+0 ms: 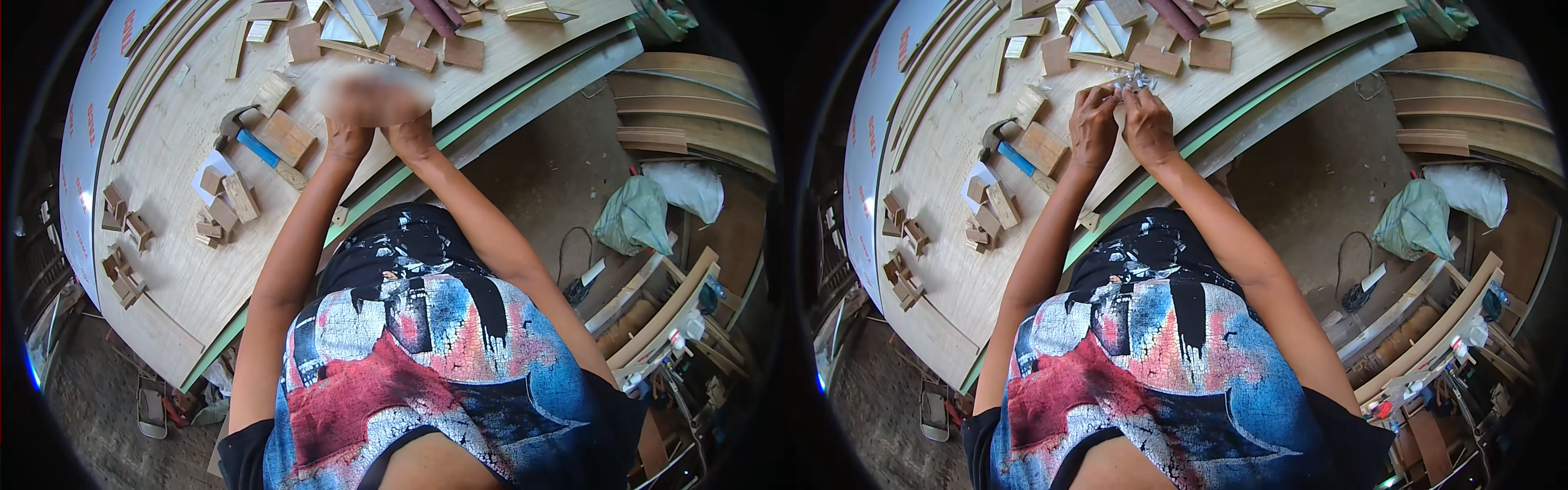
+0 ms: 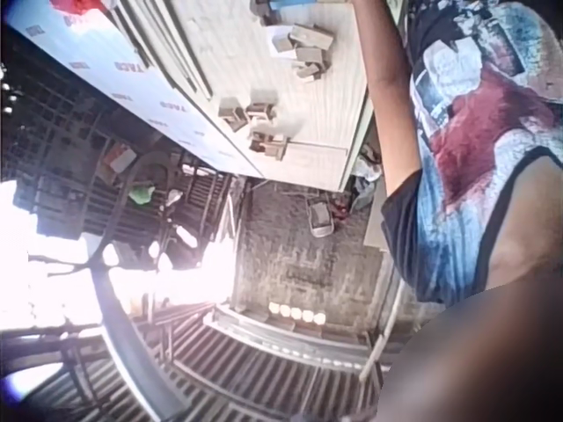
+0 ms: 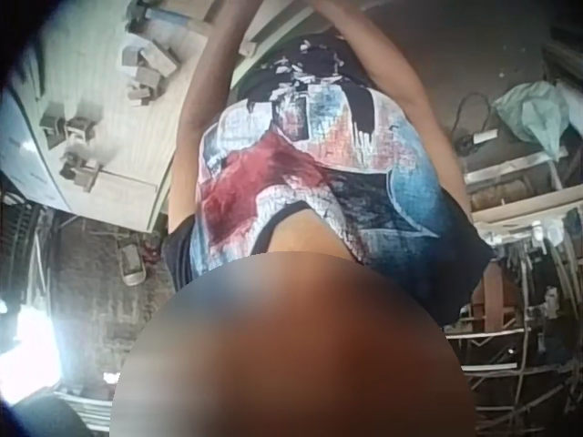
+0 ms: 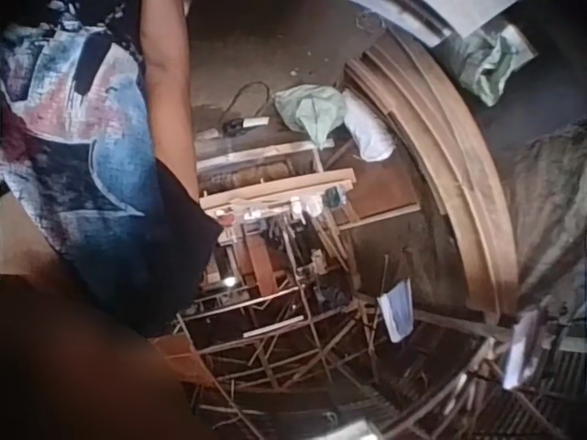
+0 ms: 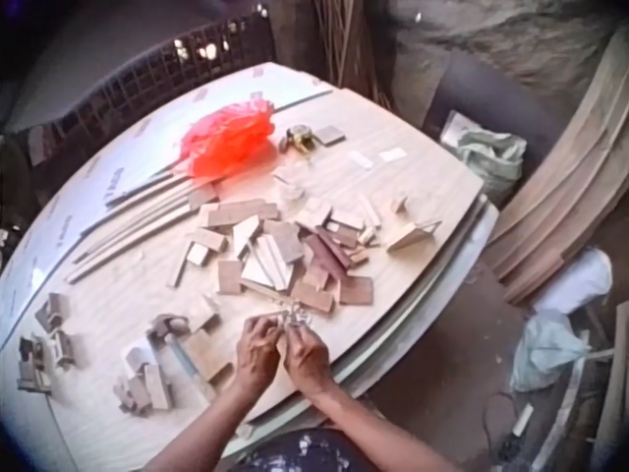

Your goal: Assembling small wooden pieces and applying adhesive or fasteners at a workbench.

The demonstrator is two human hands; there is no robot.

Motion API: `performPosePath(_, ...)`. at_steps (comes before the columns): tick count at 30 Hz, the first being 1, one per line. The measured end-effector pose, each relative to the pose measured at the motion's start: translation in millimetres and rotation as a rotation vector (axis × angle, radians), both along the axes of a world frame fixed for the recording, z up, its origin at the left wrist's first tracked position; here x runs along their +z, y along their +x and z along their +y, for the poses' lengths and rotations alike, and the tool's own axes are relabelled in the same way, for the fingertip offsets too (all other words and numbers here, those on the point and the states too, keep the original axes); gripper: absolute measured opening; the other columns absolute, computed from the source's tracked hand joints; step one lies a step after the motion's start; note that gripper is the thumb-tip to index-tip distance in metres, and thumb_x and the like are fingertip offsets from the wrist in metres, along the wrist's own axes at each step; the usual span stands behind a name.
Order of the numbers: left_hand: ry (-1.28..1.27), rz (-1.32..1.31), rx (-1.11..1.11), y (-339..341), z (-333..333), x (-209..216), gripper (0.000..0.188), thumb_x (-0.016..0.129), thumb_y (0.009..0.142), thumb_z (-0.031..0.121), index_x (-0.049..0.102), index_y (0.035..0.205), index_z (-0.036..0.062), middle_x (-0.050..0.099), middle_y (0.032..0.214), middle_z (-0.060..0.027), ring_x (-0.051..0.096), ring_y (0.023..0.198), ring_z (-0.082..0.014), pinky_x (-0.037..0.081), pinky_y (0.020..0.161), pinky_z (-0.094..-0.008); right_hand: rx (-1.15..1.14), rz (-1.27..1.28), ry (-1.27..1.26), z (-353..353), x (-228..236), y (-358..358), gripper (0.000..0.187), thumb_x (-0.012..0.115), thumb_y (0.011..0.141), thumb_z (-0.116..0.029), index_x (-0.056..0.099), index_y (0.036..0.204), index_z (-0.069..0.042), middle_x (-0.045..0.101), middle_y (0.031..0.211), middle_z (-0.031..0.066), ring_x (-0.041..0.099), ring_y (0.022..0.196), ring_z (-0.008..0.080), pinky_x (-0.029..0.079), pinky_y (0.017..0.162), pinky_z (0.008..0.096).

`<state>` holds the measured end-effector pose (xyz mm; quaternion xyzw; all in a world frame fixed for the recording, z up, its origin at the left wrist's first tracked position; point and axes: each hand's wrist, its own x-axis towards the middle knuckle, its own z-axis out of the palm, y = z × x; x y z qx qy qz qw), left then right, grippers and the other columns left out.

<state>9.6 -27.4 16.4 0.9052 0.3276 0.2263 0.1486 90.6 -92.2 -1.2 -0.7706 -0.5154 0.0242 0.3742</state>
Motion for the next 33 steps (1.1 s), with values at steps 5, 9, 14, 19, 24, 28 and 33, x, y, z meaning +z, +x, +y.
performPosePath(5, 0.018, -0.041, -0.018, -5.3, 2.4, -5.2, 0.022, 0.054, 0.068, 0.002, 0.064, 0.086, 0.0082, 0.058, 0.090, -0.0035, 0.052, 0.086, -0.0227, 0.046, 0.069, -0.0304, 0.017, -0.070, -0.107, 4.2, 2.5, -3.1, 0.021, 0.047, 0.075, -0.001, 0.055, 0.094, 0.003, 0.054, 0.076, 0.0168, 0.055, 0.068, 0.0299, 0.046, 0.061, 0.0356)
performPosePath(9, 0.002, -0.035, -0.011, -5.3, 2.0, -7.0, 0.020, 0.055, 0.069, 0.003, 0.064, 0.086, 0.0072, 0.058, 0.089, -0.0038, 0.052, 0.087, -0.0236, 0.046, 0.067, -0.0307, 0.032, -0.081, -0.078, 2.6, 1.9, -1.3, 0.019, 0.047, 0.075, -0.002, 0.055, 0.092, 0.003, 0.053, 0.076, 0.0163, 0.055, 0.068, 0.0296, 0.046, 0.061, 0.0353)
performPosePath(14, 0.021, -0.021, -0.036, -3.4, 3.2, -6.2, 0.022, 0.055, 0.068, 0.003, 0.064, 0.087, 0.0076, 0.058, 0.089, -0.0040, 0.052, 0.086, -0.0234, 0.046, 0.068, -0.0308, 0.035, -0.084, -0.057, -6.7, -2.4, -2.5, 0.020, 0.047, 0.075, -0.003, 0.055, 0.092, 0.004, 0.053, 0.077, 0.0157, 0.054, 0.069, 0.0295, 0.046, 0.062, 0.0353)
performPosePath(19, 0.052, -0.033, -0.042, -6.4, 5.7, -10.4, 0.025, 0.054, 0.067, 0.002, 0.064, 0.089, 0.0083, 0.058, 0.091, -0.0038, 0.052, 0.087, -0.0235, 0.046, 0.068, -0.0309, 0.010, -0.028, -0.099, -3.7, -1.6, -3.4, 0.019, 0.048, 0.074, -0.003, 0.055, 0.090, 0.003, 0.054, 0.076, 0.0168, 0.055, 0.068, 0.0313, 0.046, 0.062, 0.0359)
performPosePath(24, 0.063, -0.001, -0.029, -4.0, 3.5, -10.8, 0.026, 0.053, 0.067, 0.000, 0.063, 0.089, 0.0074, 0.058, 0.093, -0.0037, 0.052, 0.087, -0.0235, 0.046, 0.068, -0.0312, -0.051, 0.118, -0.019, -6.5, 1.5, -0.6, 0.015, 0.049, 0.071, -0.002, 0.055, 0.085, 0.001, 0.054, 0.074, 0.0167, 0.055, 0.067, 0.0319, 0.046, 0.061, 0.0372)
performPosePath(28, 0.059, 0.029, -0.035, -3.5, 3.2, -8.7, 0.026, 0.053, 0.066, -0.001, 0.063, 0.089, 0.0067, 0.057, 0.092, -0.0036, 0.052, 0.087, -0.0240, 0.046, 0.068, -0.0311, -0.003, 0.032, 0.009, -7.8, 4.4, -1.4, 0.018, 0.048, 0.072, 0.000, 0.056, 0.088, 0.002, 0.053, 0.073, 0.0158, 0.055, 0.068, 0.0314, 0.046, 0.061, 0.0366)
performPosePath(33, 0.044, 0.047, -0.037, -4.5, 3.4, -6.3, 0.025, 0.054, 0.066, 0.000, 0.062, 0.089, 0.0065, 0.057, 0.090, -0.0039, 0.052, 0.087, -0.0240, 0.047, 0.067, -0.0313, 0.014, 0.007, 0.021, -8.1, 5.7, -3.4, 0.021, 0.047, 0.072, 0.001, 0.056, 0.091, 0.002, 0.053, 0.073, 0.0157, 0.055, 0.069, 0.0307, 0.046, 0.062, 0.0360)
